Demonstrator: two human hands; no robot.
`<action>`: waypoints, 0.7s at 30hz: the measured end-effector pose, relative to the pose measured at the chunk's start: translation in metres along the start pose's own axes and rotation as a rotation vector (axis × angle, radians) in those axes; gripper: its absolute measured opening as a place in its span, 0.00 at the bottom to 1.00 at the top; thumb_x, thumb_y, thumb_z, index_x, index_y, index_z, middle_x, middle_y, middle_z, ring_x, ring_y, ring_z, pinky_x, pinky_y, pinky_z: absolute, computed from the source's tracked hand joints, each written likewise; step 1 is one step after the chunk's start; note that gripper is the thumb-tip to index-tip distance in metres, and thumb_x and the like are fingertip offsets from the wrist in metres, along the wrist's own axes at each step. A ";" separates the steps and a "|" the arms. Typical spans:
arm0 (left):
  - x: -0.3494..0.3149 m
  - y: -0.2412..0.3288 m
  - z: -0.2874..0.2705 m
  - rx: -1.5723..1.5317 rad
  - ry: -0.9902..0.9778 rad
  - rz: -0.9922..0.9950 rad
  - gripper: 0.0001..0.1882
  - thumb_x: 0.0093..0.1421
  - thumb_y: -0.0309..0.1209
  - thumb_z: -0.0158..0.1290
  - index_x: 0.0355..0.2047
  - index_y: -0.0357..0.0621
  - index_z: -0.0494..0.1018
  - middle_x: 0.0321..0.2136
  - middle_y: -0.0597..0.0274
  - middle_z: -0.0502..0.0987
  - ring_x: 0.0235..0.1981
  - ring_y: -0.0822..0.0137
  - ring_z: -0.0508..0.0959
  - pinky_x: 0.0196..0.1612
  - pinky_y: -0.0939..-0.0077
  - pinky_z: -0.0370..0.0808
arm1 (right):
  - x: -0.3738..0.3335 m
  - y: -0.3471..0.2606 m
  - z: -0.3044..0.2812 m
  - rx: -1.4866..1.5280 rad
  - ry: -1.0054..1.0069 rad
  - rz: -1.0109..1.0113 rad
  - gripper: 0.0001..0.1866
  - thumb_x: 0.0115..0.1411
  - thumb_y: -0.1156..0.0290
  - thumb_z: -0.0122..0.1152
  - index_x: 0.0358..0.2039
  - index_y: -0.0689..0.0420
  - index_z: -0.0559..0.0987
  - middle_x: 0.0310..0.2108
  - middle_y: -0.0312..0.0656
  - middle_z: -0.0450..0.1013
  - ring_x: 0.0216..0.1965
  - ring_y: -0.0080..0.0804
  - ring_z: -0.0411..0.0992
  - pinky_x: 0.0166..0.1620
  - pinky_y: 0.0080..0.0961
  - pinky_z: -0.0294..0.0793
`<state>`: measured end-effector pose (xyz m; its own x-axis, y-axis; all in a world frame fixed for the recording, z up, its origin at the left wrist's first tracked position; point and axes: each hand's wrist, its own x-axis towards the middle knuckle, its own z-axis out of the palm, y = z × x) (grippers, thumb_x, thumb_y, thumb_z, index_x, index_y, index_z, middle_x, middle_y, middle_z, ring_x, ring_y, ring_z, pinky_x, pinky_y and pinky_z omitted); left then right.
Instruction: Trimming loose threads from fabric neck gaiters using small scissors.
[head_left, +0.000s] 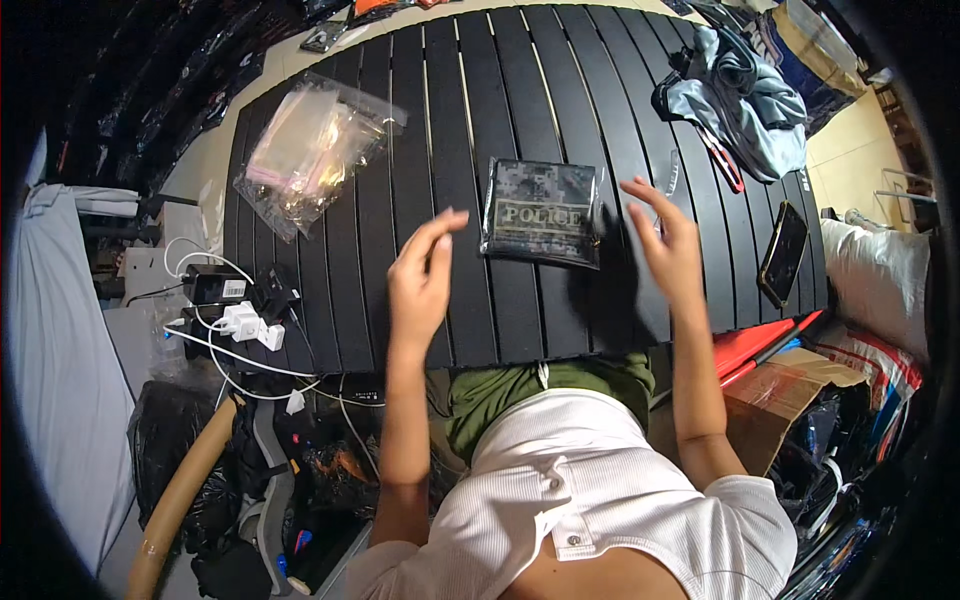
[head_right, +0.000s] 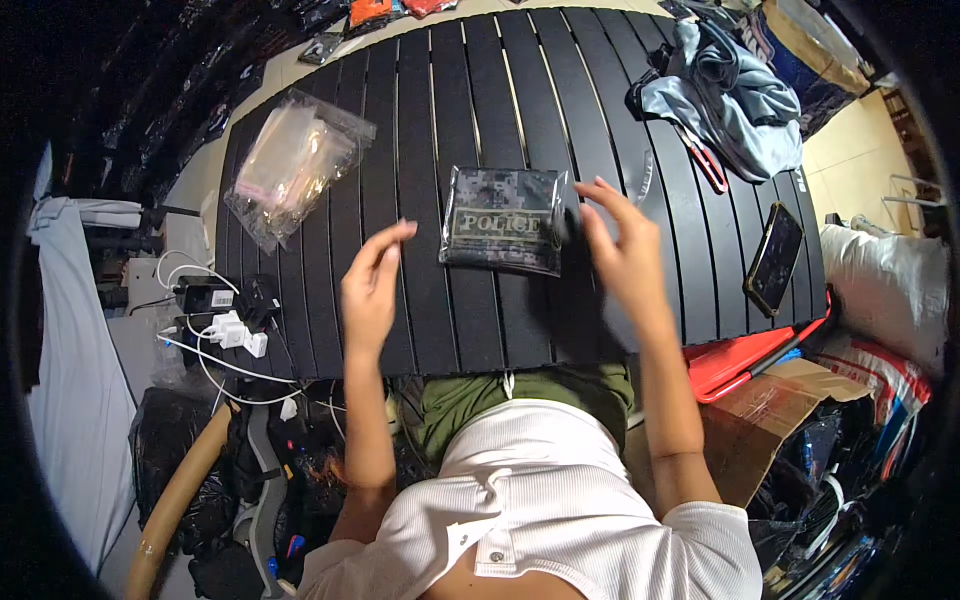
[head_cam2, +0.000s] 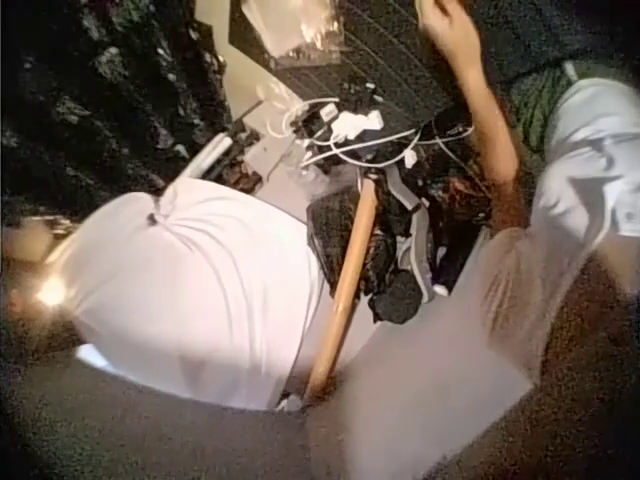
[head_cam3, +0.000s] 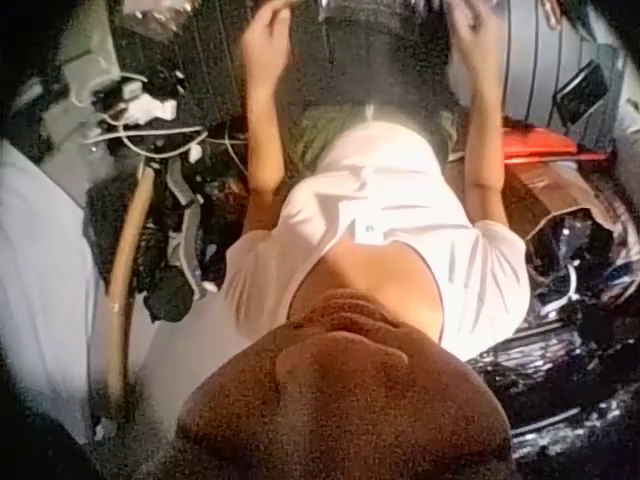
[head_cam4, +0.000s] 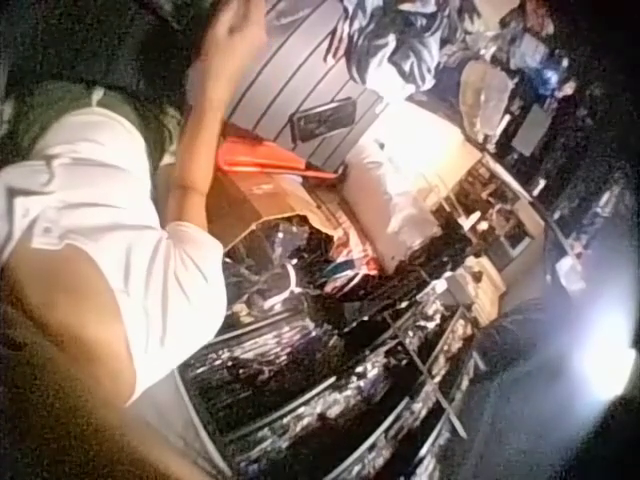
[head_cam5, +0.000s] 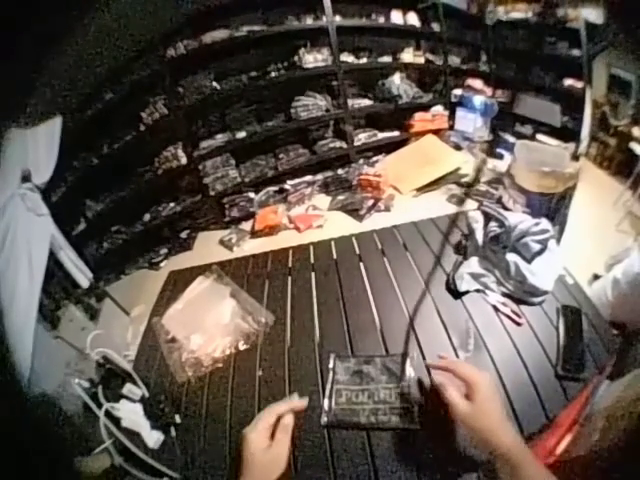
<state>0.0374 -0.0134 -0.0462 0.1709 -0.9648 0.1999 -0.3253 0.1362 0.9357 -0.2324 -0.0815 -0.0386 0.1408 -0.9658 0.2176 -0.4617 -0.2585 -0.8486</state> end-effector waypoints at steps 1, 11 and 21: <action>0.012 -0.001 0.014 0.111 0.021 0.083 0.13 0.60 0.23 0.41 0.43 0.36 0.71 0.46 0.53 0.72 0.52 0.60 0.69 0.53 0.71 0.64 | -0.001 -0.009 0.017 0.006 0.029 0.064 0.14 0.58 0.75 0.50 0.44 0.63 0.73 0.48 0.46 0.70 0.55 0.39 0.63 0.56 0.28 0.59; 0.046 -0.041 0.080 0.736 -0.121 0.270 0.25 0.63 0.41 0.35 0.60 0.50 0.55 0.60 0.54 0.54 0.61 0.56 0.54 0.61 0.56 0.49 | 0.003 0.018 0.088 -0.619 -0.101 -0.137 0.34 0.60 0.53 0.43 0.61 0.59 0.51 0.63 0.50 0.46 0.65 0.45 0.41 0.61 0.50 0.37; 0.047 -0.040 0.079 0.848 -0.184 0.205 0.23 0.63 0.41 0.36 0.60 0.60 0.56 0.61 0.57 0.53 0.62 0.53 0.51 0.61 0.50 0.44 | 0.004 0.011 0.086 -0.708 -0.136 -0.105 0.32 0.59 0.52 0.44 0.61 0.50 0.55 0.63 0.48 0.45 0.65 0.43 0.42 0.61 0.52 0.33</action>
<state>-0.0147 -0.0824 -0.0970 -0.0944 -0.9706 0.2214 -0.9245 0.1680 0.3423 -0.1610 -0.0867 -0.0884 0.3022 -0.9361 0.1798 -0.8892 -0.3448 -0.3008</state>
